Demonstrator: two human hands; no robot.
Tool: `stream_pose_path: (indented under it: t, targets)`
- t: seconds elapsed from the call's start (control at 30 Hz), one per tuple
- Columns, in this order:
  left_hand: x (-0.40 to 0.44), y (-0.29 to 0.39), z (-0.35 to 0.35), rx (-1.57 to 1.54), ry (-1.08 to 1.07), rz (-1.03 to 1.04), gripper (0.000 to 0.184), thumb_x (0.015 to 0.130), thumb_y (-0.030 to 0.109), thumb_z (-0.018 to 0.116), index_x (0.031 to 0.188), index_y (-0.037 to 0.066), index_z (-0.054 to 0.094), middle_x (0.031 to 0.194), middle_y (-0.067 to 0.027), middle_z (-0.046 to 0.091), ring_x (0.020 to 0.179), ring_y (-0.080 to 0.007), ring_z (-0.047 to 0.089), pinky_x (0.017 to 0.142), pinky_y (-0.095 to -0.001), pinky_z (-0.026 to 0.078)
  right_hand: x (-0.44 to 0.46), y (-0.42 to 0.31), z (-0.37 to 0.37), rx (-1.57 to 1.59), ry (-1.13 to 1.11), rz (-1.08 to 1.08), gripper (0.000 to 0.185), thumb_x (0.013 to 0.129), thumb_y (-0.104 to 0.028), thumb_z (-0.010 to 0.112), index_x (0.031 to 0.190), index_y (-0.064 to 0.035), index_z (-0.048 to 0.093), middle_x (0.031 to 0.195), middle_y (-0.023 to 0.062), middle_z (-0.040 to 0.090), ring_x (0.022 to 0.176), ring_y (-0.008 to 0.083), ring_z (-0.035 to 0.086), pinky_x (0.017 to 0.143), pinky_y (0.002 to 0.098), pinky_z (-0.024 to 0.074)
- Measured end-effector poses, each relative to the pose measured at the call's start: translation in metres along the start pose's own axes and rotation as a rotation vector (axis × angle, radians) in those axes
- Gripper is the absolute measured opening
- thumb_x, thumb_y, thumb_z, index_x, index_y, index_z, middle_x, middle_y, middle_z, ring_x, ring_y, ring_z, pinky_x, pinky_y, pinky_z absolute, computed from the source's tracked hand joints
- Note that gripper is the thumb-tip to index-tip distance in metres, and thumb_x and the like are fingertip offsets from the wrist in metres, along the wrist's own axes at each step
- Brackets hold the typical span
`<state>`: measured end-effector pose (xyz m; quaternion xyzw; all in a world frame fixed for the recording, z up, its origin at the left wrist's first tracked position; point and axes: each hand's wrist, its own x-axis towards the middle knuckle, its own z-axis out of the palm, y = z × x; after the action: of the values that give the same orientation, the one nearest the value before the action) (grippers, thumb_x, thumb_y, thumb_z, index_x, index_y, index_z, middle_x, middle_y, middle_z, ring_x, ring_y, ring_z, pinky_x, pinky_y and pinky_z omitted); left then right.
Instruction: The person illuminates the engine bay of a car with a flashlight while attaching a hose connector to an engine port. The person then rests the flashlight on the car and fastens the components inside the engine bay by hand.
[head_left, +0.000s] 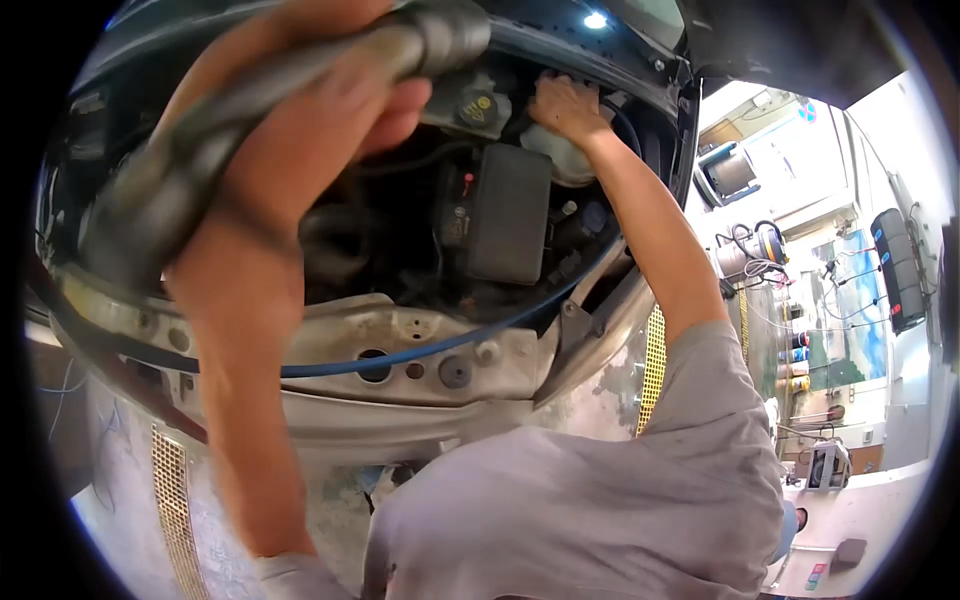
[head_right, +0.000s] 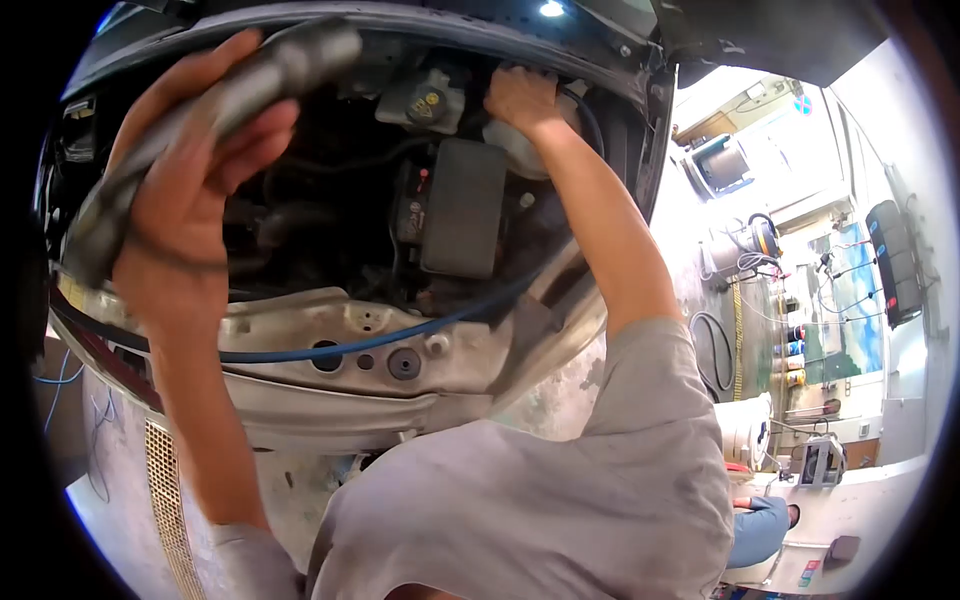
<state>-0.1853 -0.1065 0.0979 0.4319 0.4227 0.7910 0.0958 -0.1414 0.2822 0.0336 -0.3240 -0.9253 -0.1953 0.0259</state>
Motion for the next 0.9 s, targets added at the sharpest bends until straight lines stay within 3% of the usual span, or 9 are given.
stream_pose_path:
  t: [0.07,0.2,0.27,0.33,0.47,0.57,0.77,0.9]
  targets:
    - [-0.006,0.003,-0.025,-0.064,0.006,0.049,0.044,0.099,0.022,0.055,0.134,-0.005,0.053,0.141,-0.0307,0.051,0.104,-0.0339,0.072,0.089,-0.0356,0.061,0.014,-0.003,0.004,-0.043,-0.058,-0.030,0.050,0.090,-0.032,0.056,0.131,-0.0049,0.060,0.136,0.0229,0.059,0.127,0.0418,0.056,0.110,0.0618,0.0323]
    - [-0.010,-0.012,-0.056,-0.174,-0.013,0.186,0.046,0.098,0.022,0.059,0.133,-0.005,0.052,0.145,-0.0386,0.040,0.106,-0.0398,0.070,0.088,-0.0402,0.063,0.035,-0.001,0.011,-0.002,-0.134,-0.077,0.047,0.090,-0.032,0.056,0.129,-0.0064,0.062,0.135,0.0211,0.060,0.129,0.0400,0.055,0.114,0.0576,0.0303]
    - [-0.012,-0.017,-0.069,-0.240,-0.021,0.197,0.045,0.097,0.022,0.060,0.132,-0.005,0.052,0.145,-0.0383,0.040,0.105,-0.0404,0.070,0.085,-0.0407,0.064,0.056,0.003,0.020,-0.042,-0.241,-0.088,0.044,0.090,-0.031,0.056,0.128,-0.0076,0.063,0.135,0.0202,0.061,0.129,0.0392,0.054,0.115,0.0545,0.0323]
    - [-0.016,-0.021,-0.083,-0.288,-0.030,0.207,0.044,0.096,0.020,0.061,0.132,-0.005,0.053,0.145,-0.0379,0.041,0.104,-0.0407,0.070,0.082,-0.0399,0.065,0.041,-0.010,0.014,-0.182,-0.153,-0.156,0.041,0.091,-0.029,0.055,0.126,-0.0105,0.065,0.134,0.0201,0.062,0.128,0.0383,0.056,0.112,0.0522,0.0370]
    - [-0.021,0.009,-0.082,-0.159,0.145,0.128,0.042,0.100,0.019,0.048,0.132,-0.008,0.051,0.142,-0.0374,0.044,0.100,-0.0373,0.072,0.082,-0.0343,0.065,0.035,-0.017,0.014,-0.310,-0.180,-0.170,0.036,0.092,-0.025,0.055,0.124,-0.0157,0.067,0.132,0.0195,0.063,0.125,0.0358,0.058,0.106,0.0506,0.0435]
    - [-0.023,0.009,-0.083,-0.129,0.195,0.123,0.043,0.101,0.019,0.039,0.132,-0.009,0.050,0.141,-0.0368,0.047,0.100,-0.0350,0.072,0.082,-0.0323,0.064,0.037,-0.023,0.019,-0.195,-0.201,-0.036,0.033,0.094,-0.023,0.054,0.122,-0.0195,0.071,0.133,0.0094,0.064,0.130,0.0325,0.055,0.108,0.0503,0.0422]
    - [-0.016,0.016,-0.056,-0.135,0.203,0.062,0.044,0.102,0.020,0.040,0.132,-0.011,0.050,0.138,-0.0360,0.049,0.099,-0.0346,0.073,0.082,-0.0325,0.064,0.041,-0.017,0.027,-0.100,-0.071,0.005,0.029,0.096,-0.026,0.052,0.110,-0.0187,0.076,0.113,0.0094,0.073,0.118,0.0319,0.062,0.106,0.0490,0.0430]
    - [0.005,0.019,-0.040,-0.091,0.183,0.083,0.044,0.103,0.020,0.043,0.129,-0.014,0.052,0.135,-0.0352,0.052,0.099,-0.0349,0.073,0.083,-0.0331,0.064,0.046,-0.012,0.037,-0.212,0.104,-0.051,0.026,0.090,-0.024,0.057,0.108,-0.0192,0.076,0.114,0.0131,0.072,0.118,0.0353,0.062,0.103,0.0493,0.0454]
